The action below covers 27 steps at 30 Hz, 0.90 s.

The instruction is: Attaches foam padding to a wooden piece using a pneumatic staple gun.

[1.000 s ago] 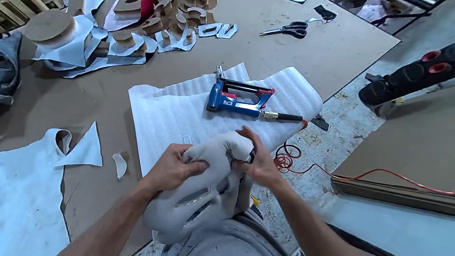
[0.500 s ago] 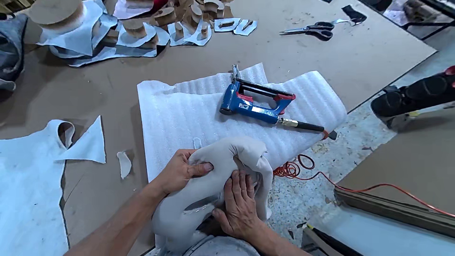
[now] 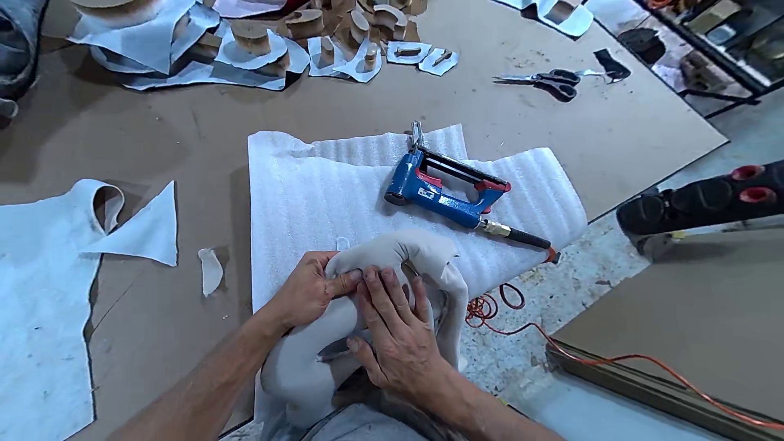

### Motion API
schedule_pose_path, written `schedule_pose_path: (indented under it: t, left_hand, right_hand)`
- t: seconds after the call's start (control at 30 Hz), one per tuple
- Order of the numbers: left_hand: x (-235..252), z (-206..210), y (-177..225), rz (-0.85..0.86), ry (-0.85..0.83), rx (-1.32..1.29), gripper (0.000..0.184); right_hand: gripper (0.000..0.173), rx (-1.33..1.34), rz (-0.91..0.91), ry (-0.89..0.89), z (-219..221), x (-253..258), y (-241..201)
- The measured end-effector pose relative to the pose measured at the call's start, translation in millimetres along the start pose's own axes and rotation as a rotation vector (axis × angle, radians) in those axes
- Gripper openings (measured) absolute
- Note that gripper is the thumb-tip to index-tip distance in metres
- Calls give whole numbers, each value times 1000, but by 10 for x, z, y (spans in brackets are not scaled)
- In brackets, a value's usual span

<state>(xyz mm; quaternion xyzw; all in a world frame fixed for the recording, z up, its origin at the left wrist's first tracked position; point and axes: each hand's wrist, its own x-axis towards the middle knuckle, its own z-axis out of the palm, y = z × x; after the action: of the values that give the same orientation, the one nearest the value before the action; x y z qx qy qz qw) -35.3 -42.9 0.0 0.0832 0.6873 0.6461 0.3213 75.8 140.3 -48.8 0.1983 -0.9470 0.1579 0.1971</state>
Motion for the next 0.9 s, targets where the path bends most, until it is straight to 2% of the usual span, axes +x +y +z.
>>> schedule_pose_path:
  t: [0.1, 0.17, 0.23, 0.27, 0.3, 0.43, 0.53, 0.67, 0.8, 0.9]
  left_hand:
    - [-30, -7, -56, 33, 21, -34, 10]
    - [-66, 29, -47, 13, 10, -69, 8]
    - [-103, 80, -10, -15, 3, -78, 6]
    - [-110, 97, 0, -19, 12, -80, 6]
    - [-121, 115, 8, -16, 22, -65, 6]
    - [-236, 228, 102, 49, 103, 175, 18]
    - [-315, 289, 101, 167, 207, 287, 30]
    - [-341, 342, 111, 229, 208, 285, 27]
    - [-309, 302, 84, 169, 128, 238, 27]
    - [-283, 244, 77, 49, -36, 269, 26]
  right_hand:
    - [58, 34, -109, -100, -253, 141, 170]
    - [56, 105, -96, -106, -501, 332, 266]
    - [84, 79, -42, -179, -721, 598, 346]
    - [91, 62, -19, -270, -814, 740, 378]
    - [88, 59, 4, -352, -884, 872, 392]
    - [45, 124, 106, -579, -985, 1161, 328]
    - [28, 146, 121, -495, -965, 1109, 304]
    - [21, 143, 145, -379, -971, 1012, 246]
    - [18, 115, 172, -321, -956, 916, 197]
    - [19, 98, 209, -304, -935, 868, 171]
